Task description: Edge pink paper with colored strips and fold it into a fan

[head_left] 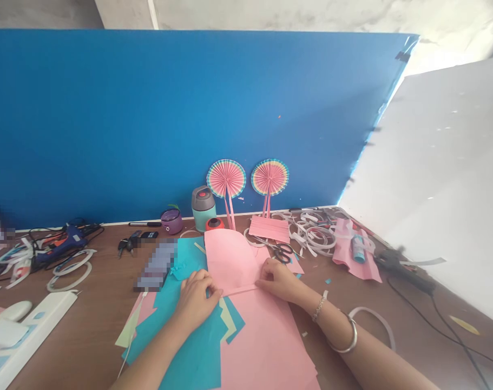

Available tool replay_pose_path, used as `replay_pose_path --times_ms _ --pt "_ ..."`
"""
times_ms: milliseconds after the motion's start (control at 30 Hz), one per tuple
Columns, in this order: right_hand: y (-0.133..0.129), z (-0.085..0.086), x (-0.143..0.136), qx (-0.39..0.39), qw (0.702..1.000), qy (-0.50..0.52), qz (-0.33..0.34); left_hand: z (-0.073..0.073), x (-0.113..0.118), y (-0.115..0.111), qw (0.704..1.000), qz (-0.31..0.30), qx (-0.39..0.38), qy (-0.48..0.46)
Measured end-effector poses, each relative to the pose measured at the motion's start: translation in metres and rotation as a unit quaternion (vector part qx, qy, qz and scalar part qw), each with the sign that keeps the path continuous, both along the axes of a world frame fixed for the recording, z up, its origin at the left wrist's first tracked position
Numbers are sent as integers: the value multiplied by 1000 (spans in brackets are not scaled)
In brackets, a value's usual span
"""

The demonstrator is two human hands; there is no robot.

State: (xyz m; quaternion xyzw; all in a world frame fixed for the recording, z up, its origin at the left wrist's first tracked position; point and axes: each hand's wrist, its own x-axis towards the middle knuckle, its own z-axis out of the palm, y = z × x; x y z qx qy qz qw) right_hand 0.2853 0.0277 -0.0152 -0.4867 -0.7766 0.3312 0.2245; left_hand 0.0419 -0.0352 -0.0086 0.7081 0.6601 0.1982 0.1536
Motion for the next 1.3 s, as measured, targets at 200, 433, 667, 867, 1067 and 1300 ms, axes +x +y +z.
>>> replay_pose_path --times_ms 200,433,667,867,1067,1300 --pt "-2 5 0 -16 1000 2 9 6 0 1 999 -7 -31 -7" --pt "-1 6 -1 -13 1000 -12 9 13 2 1 999 -16 -34 8" --pt "-1 6 -1 -2 1000 -13 23 18 4 1 998 -29 -43 25" --pt "0 5 0 10 999 -28 28 12 2 0 998 -39 -25 47" --pt "-3 5 0 56 995 -82 22 12 8 -8 988 -114 74 79" --pt "-16 13 -5 206 965 -140 78 1 10 -9 964 -200 115 133"
